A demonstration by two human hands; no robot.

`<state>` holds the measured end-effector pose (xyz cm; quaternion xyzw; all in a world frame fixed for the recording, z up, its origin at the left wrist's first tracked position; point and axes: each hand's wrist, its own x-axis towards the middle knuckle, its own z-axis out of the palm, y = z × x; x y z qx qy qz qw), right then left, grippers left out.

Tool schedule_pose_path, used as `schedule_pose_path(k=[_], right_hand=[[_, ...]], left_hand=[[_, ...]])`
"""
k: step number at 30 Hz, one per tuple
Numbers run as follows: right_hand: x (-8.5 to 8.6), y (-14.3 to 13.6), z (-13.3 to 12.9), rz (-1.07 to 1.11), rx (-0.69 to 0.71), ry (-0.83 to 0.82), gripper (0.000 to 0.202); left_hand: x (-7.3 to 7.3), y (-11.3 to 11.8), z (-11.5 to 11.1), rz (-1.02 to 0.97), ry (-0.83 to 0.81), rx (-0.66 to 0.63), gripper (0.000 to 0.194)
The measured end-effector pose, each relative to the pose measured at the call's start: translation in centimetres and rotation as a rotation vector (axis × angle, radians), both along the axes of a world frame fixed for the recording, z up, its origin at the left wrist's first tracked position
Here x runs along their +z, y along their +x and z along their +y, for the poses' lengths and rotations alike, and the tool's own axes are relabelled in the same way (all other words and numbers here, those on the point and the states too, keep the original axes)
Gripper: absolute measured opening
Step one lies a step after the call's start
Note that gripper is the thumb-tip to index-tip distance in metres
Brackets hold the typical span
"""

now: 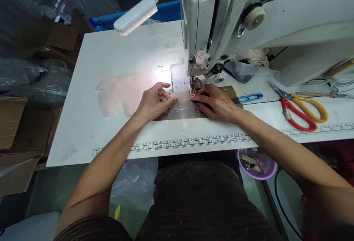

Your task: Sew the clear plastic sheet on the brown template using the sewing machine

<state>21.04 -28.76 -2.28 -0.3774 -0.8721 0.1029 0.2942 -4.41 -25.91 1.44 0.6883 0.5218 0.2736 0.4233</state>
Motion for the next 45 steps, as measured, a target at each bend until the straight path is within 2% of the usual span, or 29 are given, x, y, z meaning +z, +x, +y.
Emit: schedule_pose_path(k=[5, 12, 21, 28, 41, 45], right_hand=[[0.0, 0.0, -0.2, 0.044, 0.000, -0.027, 0.034], [0.3, 0.5, -0.4, 0.071, 0.084, -0.069, 0.033], [0.1, 0.3, -0.1, 0.060, 0.021, -0.071, 0.034], [0.4, 0.5, -0.1, 0.107, 0.027, -0.125, 0.036], [0.9, 0.8, -0.2, 0.118, 0.021, -0.151, 0.039], [1.1, 1.0, -0.4, 0.137, 0.088, -0.124, 0.037]], left_hand=[[-0.3, 0.5, -0.2, 0.011, 0.056, 0.059, 0.052], [-0.6, 0.6, -0.2, 0.031, 0.065, 0.025, 0.051], [-0.2, 0.1, 0.0, -0.006, 0.083, 0.030, 0.048], [0.0, -0.1, 0.2, 0.011, 0.032, 0.031, 0.047], [0.0, 0.0, 0.7, -0.103, -0.107, 0.065, 0.048], [0.2, 0.0, 0.7, -0.108, -0.117, 0.067, 0.049]])
